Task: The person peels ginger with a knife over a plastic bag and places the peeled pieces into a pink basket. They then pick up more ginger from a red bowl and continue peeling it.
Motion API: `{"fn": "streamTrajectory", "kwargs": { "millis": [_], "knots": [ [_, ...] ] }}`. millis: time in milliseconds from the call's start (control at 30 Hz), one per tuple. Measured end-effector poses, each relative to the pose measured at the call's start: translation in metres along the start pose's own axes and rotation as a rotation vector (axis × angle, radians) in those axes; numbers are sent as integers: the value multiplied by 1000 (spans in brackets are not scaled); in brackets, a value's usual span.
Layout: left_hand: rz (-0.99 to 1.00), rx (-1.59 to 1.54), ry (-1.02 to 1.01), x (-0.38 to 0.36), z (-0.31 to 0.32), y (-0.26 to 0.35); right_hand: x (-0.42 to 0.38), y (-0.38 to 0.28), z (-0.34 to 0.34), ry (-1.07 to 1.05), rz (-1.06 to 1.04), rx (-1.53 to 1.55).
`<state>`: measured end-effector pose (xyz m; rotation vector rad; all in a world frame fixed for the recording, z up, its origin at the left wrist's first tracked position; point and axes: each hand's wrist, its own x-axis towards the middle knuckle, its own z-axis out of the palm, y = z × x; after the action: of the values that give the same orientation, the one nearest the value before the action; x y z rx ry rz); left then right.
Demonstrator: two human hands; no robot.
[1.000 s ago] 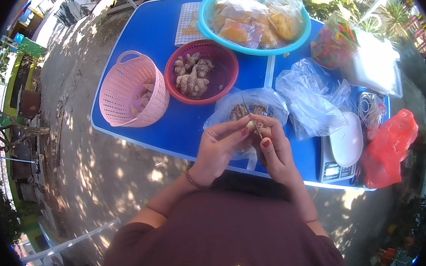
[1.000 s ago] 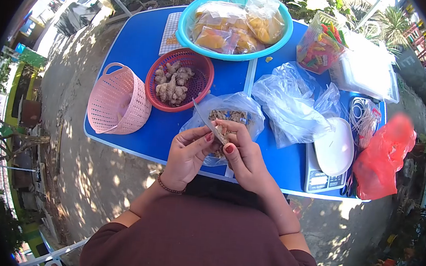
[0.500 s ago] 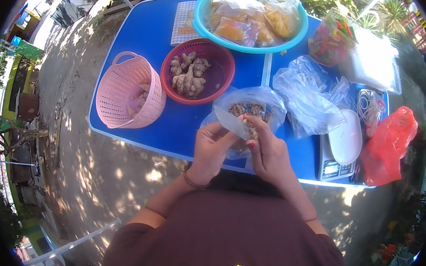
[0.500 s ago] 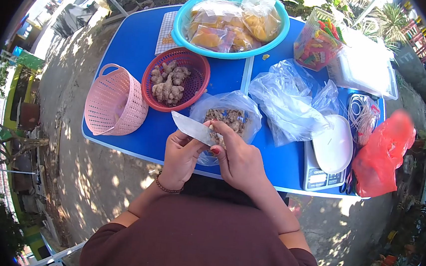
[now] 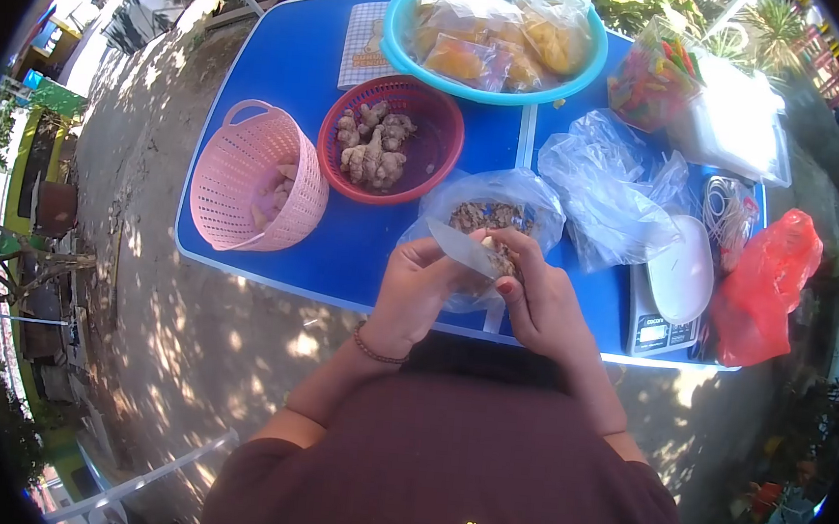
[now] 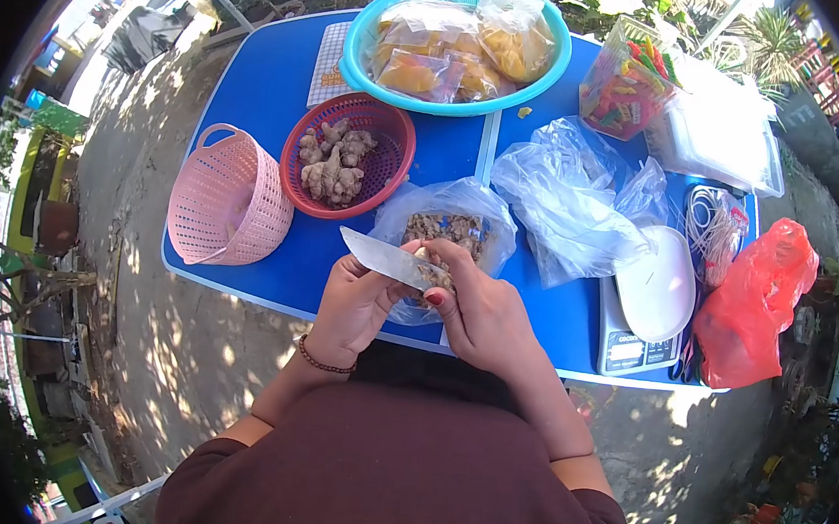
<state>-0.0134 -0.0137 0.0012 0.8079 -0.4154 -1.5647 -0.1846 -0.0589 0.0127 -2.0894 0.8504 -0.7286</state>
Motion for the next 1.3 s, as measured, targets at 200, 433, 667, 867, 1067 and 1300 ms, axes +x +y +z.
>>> {"fn": "streamTrajectory", "kwargs": {
  "millis": [200,433,667,867,1067,1300],
  "knots": [
    [17,32,44,0,0,-7,3,-9,8,33,52,-125],
    [-99,-96,28,0,0,-1,6,1,11,61,86,182],
    [22,-62,19,0,-2,-4,8,-5,-2,-20,17,253],
    [115,158,-15,-1,-6,-12,5,-5,-2,11,18,30],
    [-36,-75,-11,3,-1,-6,2,2,5,43,151,488],
    [-26,-221,-30,6,1,-5,1,2,-1,1,197,580]
  ]
}}
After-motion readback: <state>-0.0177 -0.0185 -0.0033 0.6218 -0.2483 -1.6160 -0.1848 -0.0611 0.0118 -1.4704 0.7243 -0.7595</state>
